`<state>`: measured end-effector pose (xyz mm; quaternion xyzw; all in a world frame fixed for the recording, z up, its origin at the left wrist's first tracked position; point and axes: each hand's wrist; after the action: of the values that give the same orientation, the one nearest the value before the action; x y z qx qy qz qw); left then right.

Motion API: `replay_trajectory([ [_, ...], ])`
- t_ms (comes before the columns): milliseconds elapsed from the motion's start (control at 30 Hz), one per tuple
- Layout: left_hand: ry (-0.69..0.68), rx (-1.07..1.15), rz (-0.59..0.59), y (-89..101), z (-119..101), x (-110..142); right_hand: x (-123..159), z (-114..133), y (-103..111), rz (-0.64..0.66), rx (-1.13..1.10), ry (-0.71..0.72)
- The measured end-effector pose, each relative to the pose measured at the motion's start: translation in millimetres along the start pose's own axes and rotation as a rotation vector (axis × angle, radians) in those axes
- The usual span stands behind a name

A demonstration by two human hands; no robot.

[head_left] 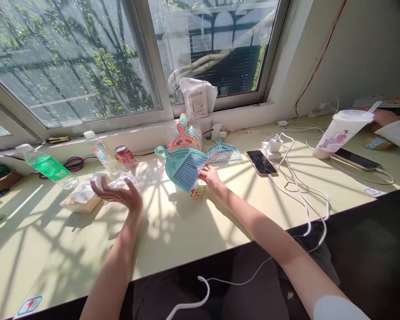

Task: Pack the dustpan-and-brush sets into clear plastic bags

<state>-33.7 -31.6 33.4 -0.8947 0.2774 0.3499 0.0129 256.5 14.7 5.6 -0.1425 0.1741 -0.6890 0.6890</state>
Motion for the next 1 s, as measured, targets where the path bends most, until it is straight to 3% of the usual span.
replay_trajectory([
  [67,0.081,0.264,0.312,-13.6,-9,16,6,-1,-6,-0.014,-0.031,-0.034],
  [133,0.261,0.482,0.687,-23.9,-14,31,12,-3,-12,0.003,-0.034,-0.059],
  [200,0.395,0.574,0.895,-30.6,-16,42,16,-7,-16,0.038,-0.008,-0.087],
  [233,0.434,0.578,0.919,-32.8,-17,47,17,-8,-17,0.051,0.013,-0.100],
  [333,0.431,0.520,0.783,-36.1,-19,52,20,-9,-19,-0.023,0.130,-0.062],
  [433,0.262,0.489,0.588,-33.7,-25,55,23,0,-17,-0.241,0.397,0.202],
  [467,0.205,0.472,0.552,-31.3,-28,56,25,3,-17,-0.256,0.514,0.310],
  [567,0.097,0.363,0.605,-20.5,-36,65,33,12,-20,-0.043,0.846,0.519],
  [667,0.013,0.254,0.727,-9.5,-40,74,46,11,-28,0.108,0.982,0.575],
  [800,-0.074,0.290,0.712,-3.3,-40,79,61,7,-39,-0.002,0.921,0.602],
  [1000,-0.008,0.440,0.635,-3.1,-39,85,62,20,-44,-0.035,1.011,0.571],
])
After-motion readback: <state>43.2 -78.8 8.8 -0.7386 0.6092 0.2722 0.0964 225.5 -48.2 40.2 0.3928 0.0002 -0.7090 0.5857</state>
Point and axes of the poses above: each hand's wrist, its own x-axis away from the middle knuckle, its own y-axis out of the back of the hand, z = x × y, and after that the axes turned 1 degree about y, right-handed
